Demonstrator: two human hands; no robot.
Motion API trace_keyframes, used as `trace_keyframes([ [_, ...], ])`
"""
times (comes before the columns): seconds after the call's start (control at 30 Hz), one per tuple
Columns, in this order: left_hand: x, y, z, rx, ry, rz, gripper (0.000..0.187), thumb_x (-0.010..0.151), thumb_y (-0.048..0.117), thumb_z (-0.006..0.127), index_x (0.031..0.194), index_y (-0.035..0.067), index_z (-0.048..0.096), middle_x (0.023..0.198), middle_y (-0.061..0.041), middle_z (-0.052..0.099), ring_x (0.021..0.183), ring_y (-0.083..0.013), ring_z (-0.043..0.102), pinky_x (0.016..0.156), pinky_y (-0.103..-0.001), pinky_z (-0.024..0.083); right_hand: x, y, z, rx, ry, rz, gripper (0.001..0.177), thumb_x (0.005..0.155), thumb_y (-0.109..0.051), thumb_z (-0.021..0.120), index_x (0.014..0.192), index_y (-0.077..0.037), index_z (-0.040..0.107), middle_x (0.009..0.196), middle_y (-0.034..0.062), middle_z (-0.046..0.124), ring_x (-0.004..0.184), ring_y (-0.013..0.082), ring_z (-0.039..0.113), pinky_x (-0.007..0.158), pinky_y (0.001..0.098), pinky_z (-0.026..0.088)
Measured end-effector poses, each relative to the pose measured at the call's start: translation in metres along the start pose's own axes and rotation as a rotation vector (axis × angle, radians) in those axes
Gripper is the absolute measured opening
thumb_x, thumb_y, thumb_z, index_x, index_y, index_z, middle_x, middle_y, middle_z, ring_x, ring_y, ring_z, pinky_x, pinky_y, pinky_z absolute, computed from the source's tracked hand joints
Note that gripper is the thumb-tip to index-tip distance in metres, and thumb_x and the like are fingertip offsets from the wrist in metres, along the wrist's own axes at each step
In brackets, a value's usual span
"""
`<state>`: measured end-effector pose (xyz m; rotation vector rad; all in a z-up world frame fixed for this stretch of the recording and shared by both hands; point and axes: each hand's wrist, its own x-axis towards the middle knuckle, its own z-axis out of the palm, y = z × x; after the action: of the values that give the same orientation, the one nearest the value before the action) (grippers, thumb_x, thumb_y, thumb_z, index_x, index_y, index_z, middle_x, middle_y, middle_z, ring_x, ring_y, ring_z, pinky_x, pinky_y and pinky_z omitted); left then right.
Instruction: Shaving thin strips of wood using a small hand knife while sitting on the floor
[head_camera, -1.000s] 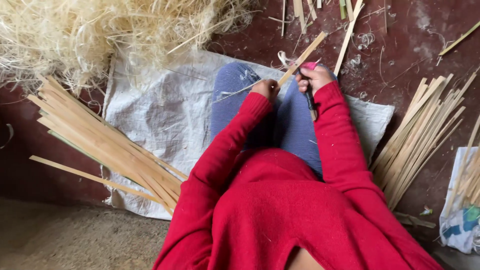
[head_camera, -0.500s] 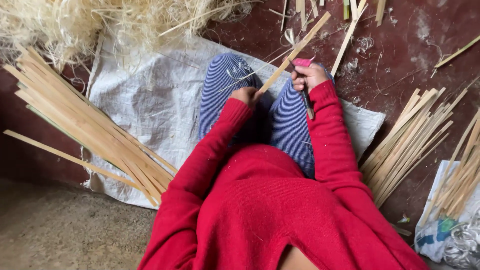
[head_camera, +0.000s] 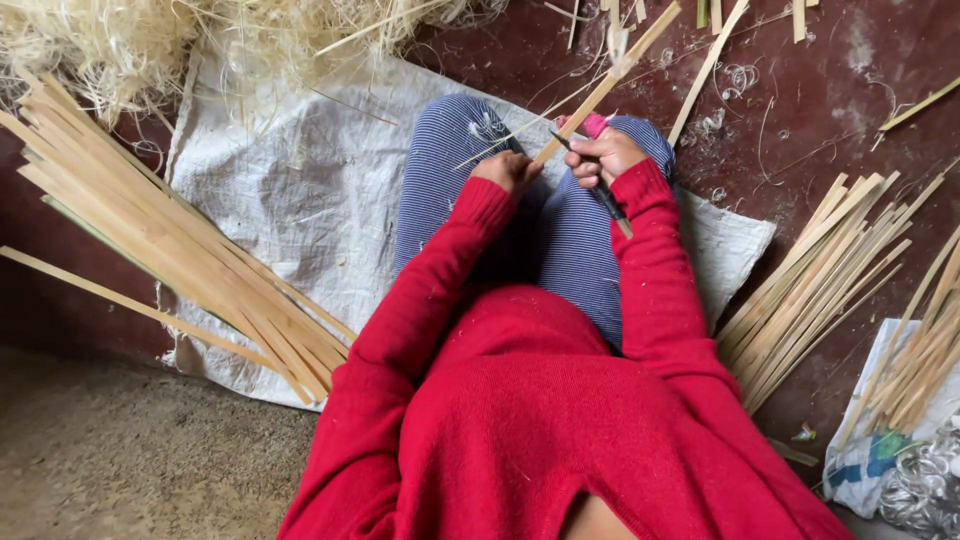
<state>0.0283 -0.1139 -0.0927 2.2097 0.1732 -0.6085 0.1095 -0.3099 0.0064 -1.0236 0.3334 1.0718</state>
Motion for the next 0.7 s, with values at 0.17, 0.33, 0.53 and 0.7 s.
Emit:
trace_keyframes([
  [0.17, -0.047, 0.012, -0.029, -0.141, 0.0, -0.024, 0.036, 0.1, 0.053, 0.054, 0.104, 0.026, 0.078, 0.097, -0.005, 0.075, 0.099, -0.032, 0.073, 0.086, -0.045, 0.059, 0.001, -0.001, 0.001, 0.009, 0.018, 0.042, 0.012, 0.099, -0.007, 0.063, 0.109, -0.013, 0.063, 0.077, 0.0064, 0.059, 0.051, 0.006, 0.04, 0.043, 0.0219, 0.035],
  [0.33, -0.087, -0.019, -0.032, -0.252, -0.002, -0.057, 0.034, 0.1, 0.056, 0.058, 0.101, 0.029, 0.079, 0.098, -0.002, 0.076, 0.099, -0.0286, 0.073, 0.086, -0.043, 0.06, 0.015, 0.003, -0.023, 0.038, 0.021, 0.04, 0.01, 0.1, -0.008, 0.063, 0.107, -0.015, 0.061, 0.078, 0.002, 0.055, 0.052, 0.0033, 0.04, 0.045, 0.0187, 0.035],
  [0.53, -0.163, -0.046, -0.057, -0.282, 0.003, -0.025, 0.03, 0.102, 0.048, 0.061, 0.098, 0.025, 0.08, 0.088, -0.004, 0.075, 0.089, -0.0293, 0.073, 0.08, -0.042, 0.058, 0.026, 0.006, -0.035, 0.057, 0.055, 0.036, 0.01, 0.103, -0.009, 0.062, 0.106, -0.019, 0.061, 0.081, 0.0018, 0.055, 0.054, 0.0022, 0.038, 0.047, 0.0168, 0.033],
  [0.7, -0.182, -0.048, -0.068, -0.256, 0.054, -0.034, 0.03, 0.101, 0.05, 0.064, 0.101, 0.024, 0.079, 0.09, -0.004, 0.074, 0.088, -0.0276, 0.073, 0.079, -0.041, 0.058, 0.027, 0.015, -0.034, 0.036, 0.071, -0.005, 0.011, 0.102, -0.01, 0.063, 0.106, -0.019, 0.059, 0.081, 0.0036, 0.058, 0.054, 0.0039, 0.04, 0.047, 0.0184, 0.034],
])
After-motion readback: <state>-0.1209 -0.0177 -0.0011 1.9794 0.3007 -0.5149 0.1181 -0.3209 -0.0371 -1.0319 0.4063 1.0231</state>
